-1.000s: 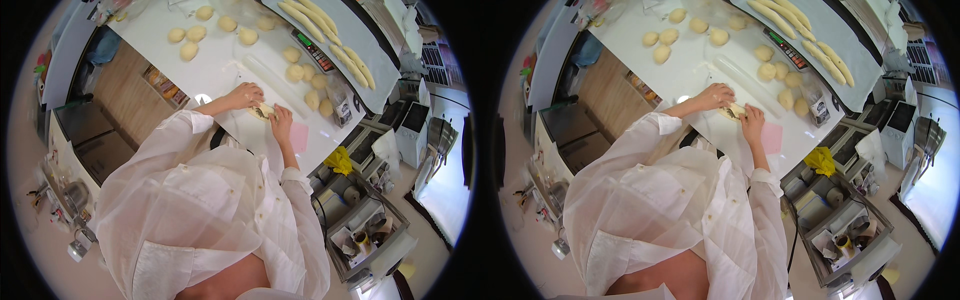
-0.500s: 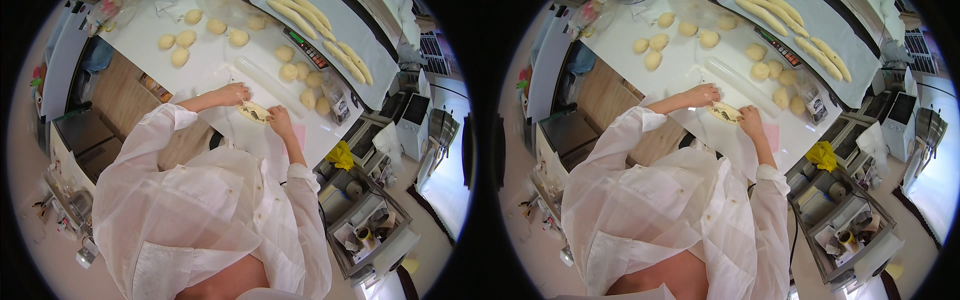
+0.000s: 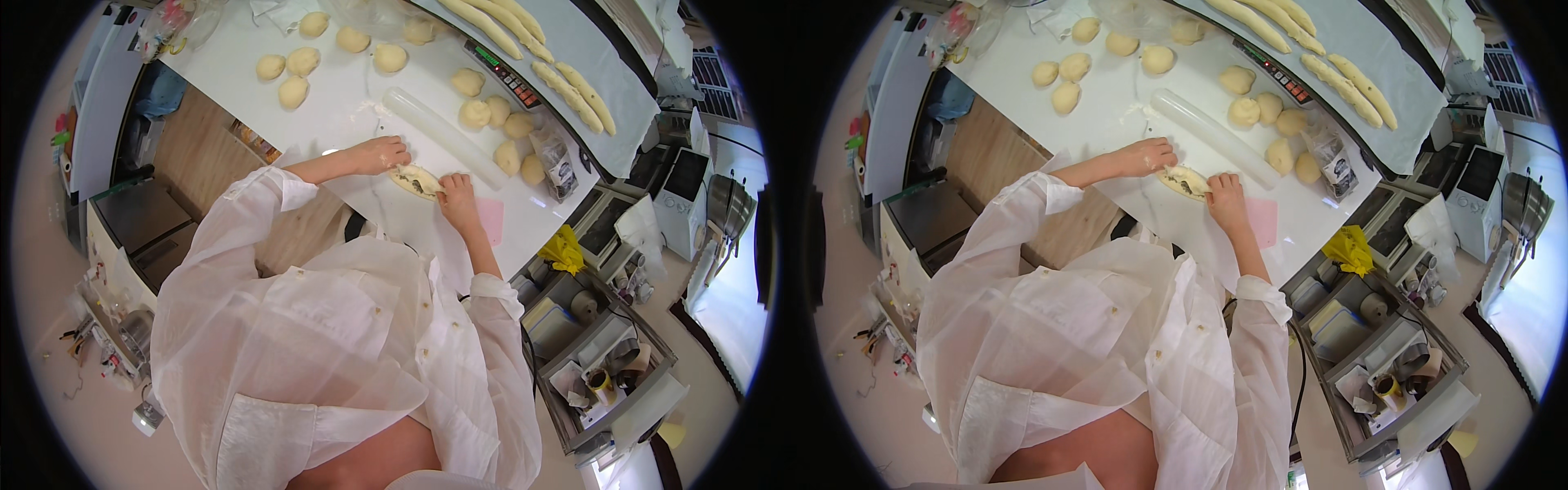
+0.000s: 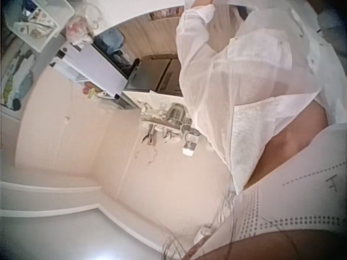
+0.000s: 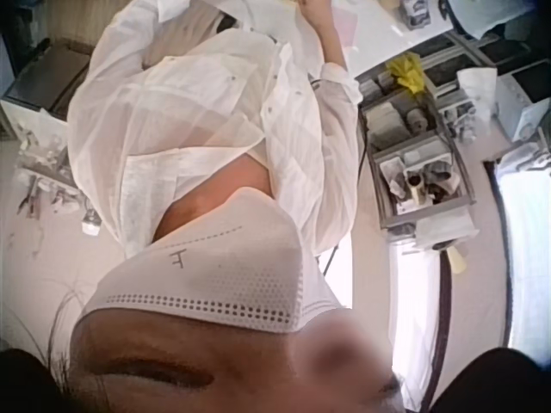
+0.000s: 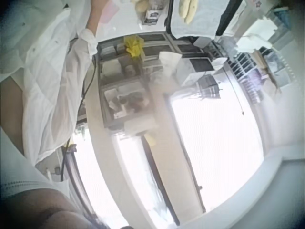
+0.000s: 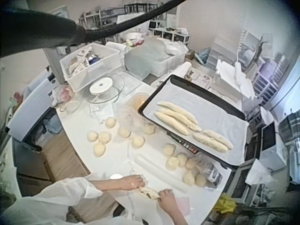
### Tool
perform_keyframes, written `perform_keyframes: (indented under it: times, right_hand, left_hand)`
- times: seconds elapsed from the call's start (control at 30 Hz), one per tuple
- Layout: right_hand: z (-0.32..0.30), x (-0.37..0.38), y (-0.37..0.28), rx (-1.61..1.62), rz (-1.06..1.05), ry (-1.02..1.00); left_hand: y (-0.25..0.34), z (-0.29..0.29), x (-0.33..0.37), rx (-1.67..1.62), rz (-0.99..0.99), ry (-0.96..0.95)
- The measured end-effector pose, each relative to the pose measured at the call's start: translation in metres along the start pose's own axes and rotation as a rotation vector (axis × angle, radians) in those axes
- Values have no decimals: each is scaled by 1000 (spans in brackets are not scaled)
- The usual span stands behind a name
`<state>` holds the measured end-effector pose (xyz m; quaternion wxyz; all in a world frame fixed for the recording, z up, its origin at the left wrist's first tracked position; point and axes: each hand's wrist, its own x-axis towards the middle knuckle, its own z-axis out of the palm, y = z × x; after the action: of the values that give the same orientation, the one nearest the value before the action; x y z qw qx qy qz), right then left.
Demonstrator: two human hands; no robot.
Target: The person prepares filled bread rolls by flattening dough balls, sprinkling a dark filling, and rolling them into long shapes. The finished rolls are placed on a baking tray lined with parchment paper. The process is repeated for multiple dough balls.
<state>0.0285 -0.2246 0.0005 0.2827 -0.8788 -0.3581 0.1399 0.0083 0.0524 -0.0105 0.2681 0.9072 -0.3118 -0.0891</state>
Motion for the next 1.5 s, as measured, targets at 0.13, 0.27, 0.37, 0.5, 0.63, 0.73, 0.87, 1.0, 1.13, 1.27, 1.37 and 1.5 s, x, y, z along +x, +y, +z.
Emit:
perform_keyframes:
  times: [0.13,0.27,0.37,0.5,0.63,0.73,0.87,1.0,1.13,1.27,1.37,1.5]
  right_hand:
    - [2,-1,3,-78,-67,-18]
    - [1,-1,-1,-80,-28,-60]
    - [-1,0,0,2,0,-47]
    - [-6,-2,3,192,127,-3]
    - [-20,-22,-1,210,213,221]
    - [-24,-61,16,145,317,370]
    - [-21,-90,18,109,334,318]
    - [-1,-72,1,126,241,327]
    - [1,-33,-4,61,135,332]
    - [7,-25,11,-2,17,300]
    - [10,-30,17,-56,-13,251]
    - [7,-36,13,-92,-113,277]
  left_hand:
    - [4,-1,1,-7,-6,-43]
    - [13,-2,-6,-65,-85,-1]
    - [18,-8,-7,-154,-188,-8]
    - [29,-35,-5,-206,-288,25]
    - [41,-20,-14,63,-159,234]
    - [70,0,-14,247,-82,223]
    - [87,22,1,177,9,265]
    - [96,52,16,242,88,325]
    - [95,67,23,355,37,385]
    - [93,77,26,484,19,401]
    - [93,78,30,475,20,468]
    - [92,78,32,373,-47,561]
